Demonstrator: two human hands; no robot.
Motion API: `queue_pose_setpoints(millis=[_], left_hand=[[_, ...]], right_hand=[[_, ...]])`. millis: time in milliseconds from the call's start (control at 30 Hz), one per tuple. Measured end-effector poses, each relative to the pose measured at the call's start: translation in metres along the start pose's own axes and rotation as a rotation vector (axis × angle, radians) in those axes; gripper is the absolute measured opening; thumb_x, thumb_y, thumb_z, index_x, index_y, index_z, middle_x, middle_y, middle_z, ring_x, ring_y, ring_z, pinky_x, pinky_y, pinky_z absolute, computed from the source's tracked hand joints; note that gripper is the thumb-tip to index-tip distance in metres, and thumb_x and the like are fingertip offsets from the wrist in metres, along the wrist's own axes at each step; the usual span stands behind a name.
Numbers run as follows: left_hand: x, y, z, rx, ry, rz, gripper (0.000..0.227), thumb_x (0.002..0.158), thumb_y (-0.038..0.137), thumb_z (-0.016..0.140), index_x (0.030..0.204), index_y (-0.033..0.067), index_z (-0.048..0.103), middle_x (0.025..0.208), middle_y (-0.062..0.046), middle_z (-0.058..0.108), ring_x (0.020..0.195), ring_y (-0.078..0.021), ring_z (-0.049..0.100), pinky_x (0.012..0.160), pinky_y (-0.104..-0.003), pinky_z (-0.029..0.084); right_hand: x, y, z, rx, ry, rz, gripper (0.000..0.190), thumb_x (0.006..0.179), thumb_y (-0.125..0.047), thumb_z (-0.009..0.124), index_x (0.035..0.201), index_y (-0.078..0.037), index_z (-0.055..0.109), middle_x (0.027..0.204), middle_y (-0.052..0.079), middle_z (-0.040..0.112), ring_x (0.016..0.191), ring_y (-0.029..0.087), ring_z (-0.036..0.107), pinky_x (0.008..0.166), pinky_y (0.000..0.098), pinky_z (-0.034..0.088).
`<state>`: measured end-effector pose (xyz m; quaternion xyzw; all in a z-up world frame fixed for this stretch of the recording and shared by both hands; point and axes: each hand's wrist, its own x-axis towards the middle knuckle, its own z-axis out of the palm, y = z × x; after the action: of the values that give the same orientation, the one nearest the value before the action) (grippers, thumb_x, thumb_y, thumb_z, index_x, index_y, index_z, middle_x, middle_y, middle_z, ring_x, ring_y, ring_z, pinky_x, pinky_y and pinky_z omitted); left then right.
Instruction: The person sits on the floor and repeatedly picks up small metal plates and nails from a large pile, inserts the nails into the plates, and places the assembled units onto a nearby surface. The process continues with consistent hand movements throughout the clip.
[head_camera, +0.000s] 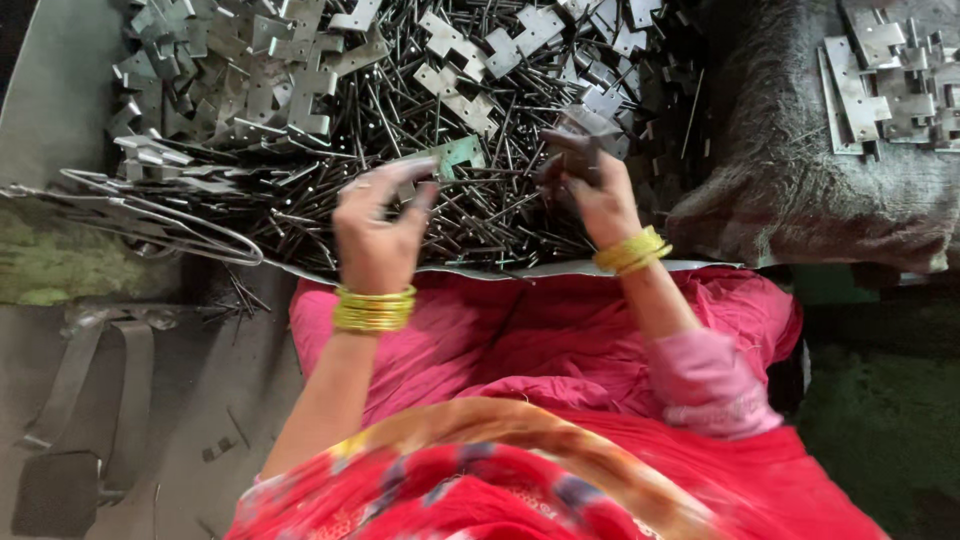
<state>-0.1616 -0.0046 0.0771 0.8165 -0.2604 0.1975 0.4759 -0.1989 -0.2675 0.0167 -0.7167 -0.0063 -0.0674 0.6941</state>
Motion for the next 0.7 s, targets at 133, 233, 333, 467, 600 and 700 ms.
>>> queue_pose_setpoints(millis=[133, 233, 333, 467, 600, 700], left_hand=[[-0.010, -0.027, -0.006, -0.078, 0.081, -0.314, 0.017, 0.094, 0.009, 0.075, 0.111, 0.0067, 0.075, 0.104, -0.008, 0.077, 0.096, -0.0233, 0.075, 0.090, -0.034, 0.057], [-0.006, -0.042, 0.009, -0.090, 0.085, -0.423, 0.014, 0.095, 0.010, 0.072, 0.108, 0.0090, 0.075, 0.101, -0.005, 0.077, 0.089, -0.0198, 0.076, 0.085, -0.032, 0.058], [0.016, -0.055, 0.041, 0.261, 0.080, -0.174, 0.008, 0.092, 0.011, 0.077, 0.100, 0.0088, 0.079, 0.097, -0.006, 0.079, 0.085, -0.0224, 0.072, 0.081, -0.040, 0.047], [0.073, -0.086, 0.129, 0.464, -0.152, -0.264, 0.012, 0.093, 0.020, 0.070, 0.101, 0.0163, 0.077, 0.093, -0.004, 0.077, 0.086, -0.0195, 0.071, 0.082, -0.039, 0.048], [0.117, -0.136, 0.232, 0.766, 0.011, 0.030, 0.019, 0.086, 0.016, 0.064, 0.099, 0.0105, 0.077, 0.101, -0.007, 0.074, 0.092, -0.0258, 0.072, 0.082, -0.045, 0.051], [0.135, -0.163, 0.276, 0.849, 0.026, 0.011, 0.021, 0.089, 0.012, 0.064, 0.106, 0.0081, 0.075, 0.107, -0.009, 0.069, 0.096, -0.0284, 0.071, 0.083, -0.049, 0.054]], right_hand=[[0.015, 0.015, 0.003, -1.364, -0.203, -0.123, 0.035, 0.078, -0.017, 0.078, 0.111, -0.013, 0.067, 0.107, 0.019, 0.062, 0.099, 0.036, 0.062, 0.081, 0.0515, 0.049], [0.017, 0.014, 0.004, -1.581, -0.160, -0.396, 0.016, 0.084, -0.010, 0.074, 0.096, -0.017, 0.067, 0.111, 0.016, 0.059, 0.110, 0.034, 0.061, 0.082, 0.0469, 0.049], [0.013, -0.008, -0.019, -1.467, -0.214, -0.482, 0.023, 0.084, -0.008, 0.078, 0.102, -0.019, 0.070, 0.113, 0.017, 0.060, 0.109, 0.034, 0.061, 0.086, 0.0441, 0.051], [-0.010, -0.045, -0.070, -0.936, -0.113, -0.467, 0.032, 0.078, -0.010, 0.081, 0.107, -0.008, 0.068, 0.118, 0.019, 0.059, 0.111, 0.035, 0.060, 0.093, 0.0465, 0.051], [-0.035, -0.046, -0.092, -0.100, 0.227, -0.325, 0.013, 0.102, -0.011, 0.074, 0.109, -0.003, 0.067, 0.115, 0.017, 0.064, 0.100, 0.027, 0.062, 0.085, 0.0384, 0.052], [-0.039, -0.015, -0.093, 0.559, 0.521, -0.060, 0.019, 0.109, -0.021, 0.067, 0.111, -0.003, 0.061, 0.105, 0.018, 0.068, 0.087, 0.028, 0.068, 0.076, 0.0417, 0.059]])
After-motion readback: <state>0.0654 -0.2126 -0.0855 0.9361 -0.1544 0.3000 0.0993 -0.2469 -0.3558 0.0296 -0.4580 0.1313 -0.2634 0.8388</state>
